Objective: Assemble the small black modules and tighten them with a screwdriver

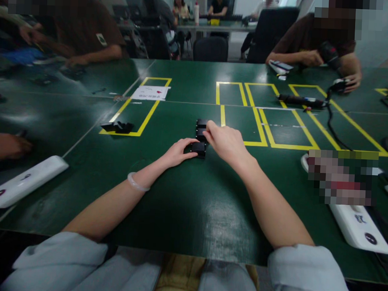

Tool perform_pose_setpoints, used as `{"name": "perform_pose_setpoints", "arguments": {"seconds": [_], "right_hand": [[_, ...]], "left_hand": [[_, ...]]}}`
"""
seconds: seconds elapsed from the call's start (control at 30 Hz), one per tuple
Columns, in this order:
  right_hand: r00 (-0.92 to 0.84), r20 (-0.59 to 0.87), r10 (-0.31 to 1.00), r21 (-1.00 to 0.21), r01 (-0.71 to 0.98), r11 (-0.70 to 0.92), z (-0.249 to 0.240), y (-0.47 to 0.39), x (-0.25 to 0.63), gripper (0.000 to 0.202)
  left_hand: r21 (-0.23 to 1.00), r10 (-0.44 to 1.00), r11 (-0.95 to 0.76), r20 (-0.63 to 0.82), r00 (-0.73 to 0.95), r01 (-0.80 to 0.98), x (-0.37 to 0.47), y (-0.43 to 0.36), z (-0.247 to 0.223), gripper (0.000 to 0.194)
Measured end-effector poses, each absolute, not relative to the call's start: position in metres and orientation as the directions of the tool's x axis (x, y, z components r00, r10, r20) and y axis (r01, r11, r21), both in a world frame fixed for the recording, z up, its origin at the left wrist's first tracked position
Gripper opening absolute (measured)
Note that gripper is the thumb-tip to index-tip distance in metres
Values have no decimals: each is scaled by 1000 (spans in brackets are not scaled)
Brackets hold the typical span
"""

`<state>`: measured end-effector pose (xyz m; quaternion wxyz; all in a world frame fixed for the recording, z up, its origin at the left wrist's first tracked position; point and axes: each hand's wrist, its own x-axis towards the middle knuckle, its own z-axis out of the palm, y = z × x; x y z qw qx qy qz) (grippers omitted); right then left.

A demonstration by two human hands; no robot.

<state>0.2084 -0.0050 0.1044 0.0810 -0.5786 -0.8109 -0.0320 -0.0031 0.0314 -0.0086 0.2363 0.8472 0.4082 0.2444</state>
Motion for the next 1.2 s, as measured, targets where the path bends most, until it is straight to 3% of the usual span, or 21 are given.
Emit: {"name": "perform_pose_setpoints", "arguments": {"seconds": [0.23, 0.5, 0.73, 0.93, 1.2], "right_hand": [[-352, 187, 917, -47, 929, 366, 103, -7, 206, 30], [-295, 195, 935, 1, 954, 301, 101, -5, 206, 35], [-316, 217, 923, -42, 942, 333, 99, -5, 206, 29], [-283, 210, 936, 16, 958, 287, 101, -6, 206, 35], [-306, 215, 928, -36, 947, 320, 100, -6, 203, 31]], "left_hand": [[596, 801, -567, 236, 551, 569, -4, 31, -9, 43], [599, 807, -559, 234, 542, 574, -3, 30, -7, 43], [606, 808, -557, 237, 540, 568, -3, 30, -7, 43], [603, 805, -560, 237, 543, 567, -3, 31, -8, 42], [607, 811, -551, 229, 539, 572, -3, 30, -7, 43]]}}
